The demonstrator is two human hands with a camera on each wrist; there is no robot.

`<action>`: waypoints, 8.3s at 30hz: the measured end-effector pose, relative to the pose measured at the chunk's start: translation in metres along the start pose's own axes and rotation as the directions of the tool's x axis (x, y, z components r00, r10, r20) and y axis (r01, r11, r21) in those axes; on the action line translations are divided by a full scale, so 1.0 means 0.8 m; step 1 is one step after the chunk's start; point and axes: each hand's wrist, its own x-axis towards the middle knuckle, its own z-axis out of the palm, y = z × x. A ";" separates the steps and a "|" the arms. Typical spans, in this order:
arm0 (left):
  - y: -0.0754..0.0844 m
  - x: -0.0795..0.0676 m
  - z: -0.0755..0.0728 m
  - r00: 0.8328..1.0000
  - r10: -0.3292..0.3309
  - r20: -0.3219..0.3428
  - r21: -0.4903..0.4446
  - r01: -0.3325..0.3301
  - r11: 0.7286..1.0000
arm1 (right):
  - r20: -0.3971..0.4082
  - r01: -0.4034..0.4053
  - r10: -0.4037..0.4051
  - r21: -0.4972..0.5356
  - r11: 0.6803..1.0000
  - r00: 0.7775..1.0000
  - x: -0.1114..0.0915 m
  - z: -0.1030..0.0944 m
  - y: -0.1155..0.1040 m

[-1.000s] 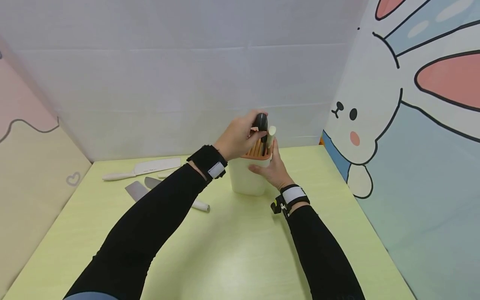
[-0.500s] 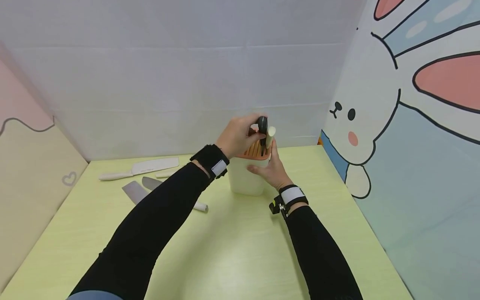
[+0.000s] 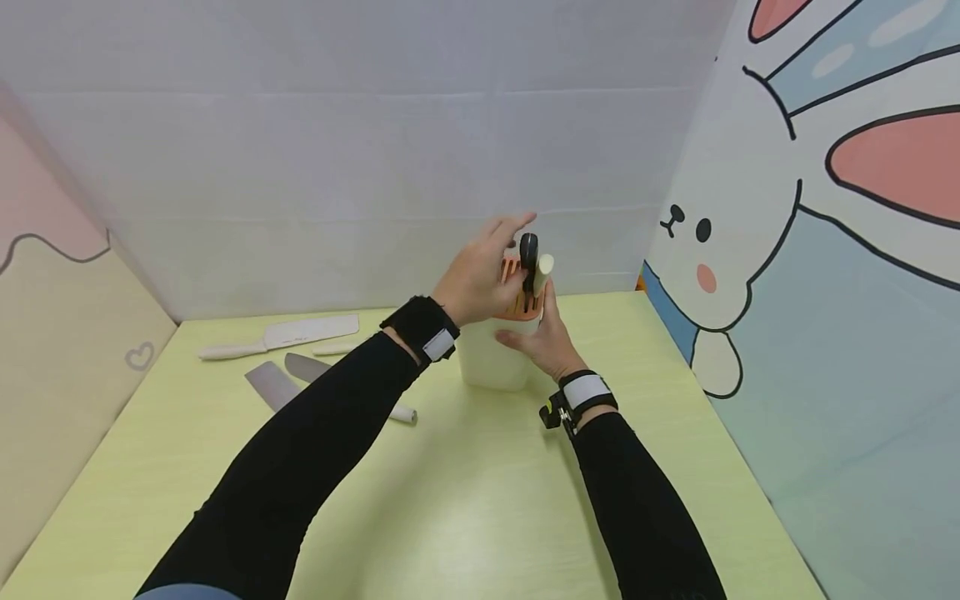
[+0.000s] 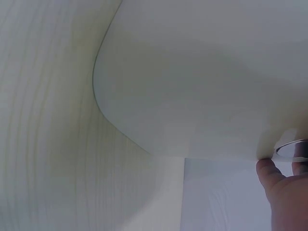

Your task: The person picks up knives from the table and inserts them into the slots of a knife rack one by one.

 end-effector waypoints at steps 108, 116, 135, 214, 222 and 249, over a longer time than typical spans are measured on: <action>-0.118 -0.411 -0.014 0.894 -0.340 0.291 0.198 0.292 0.936 | -0.026 -0.008 0.007 -0.046 0.999 1.000 -0.008 -0.027 0.011; -0.116 -0.410 -0.014 0.893 -0.335 0.301 0.213 0.279 0.936 | -0.039 -0.013 0.011 -0.061 0.998 0.999 -0.007 -0.027 0.009; -0.076 -0.416 -0.017 0.900 -0.276 0.338 0.230 0.205 0.951 | -0.043 -0.034 0.032 -0.058 0.998 0.999 -0.008 -0.027 0.007; -0.061 -0.356 -0.063 0.934 -0.006 0.356 0.319 -0.116 0.941 | -0.036 -0.060 0.059 -0.045 0.997 0.998 -0.008 -0.029 0.009; -0.043 -0.313 -0.114 0.972 0.075 0.224 0.334 -0.149 0.931 | -0.034 -0.033 0.032 -0.033 0.999 0.999 -0.007 -0.029 0.007; 0.025 -0.105 -0.212 0.961 0.245 -0.127 0.049 -0.241 0.969 | -0.047 -0.040 0.041 0.022 0.999 0.998 -0.006 -0.035 0.002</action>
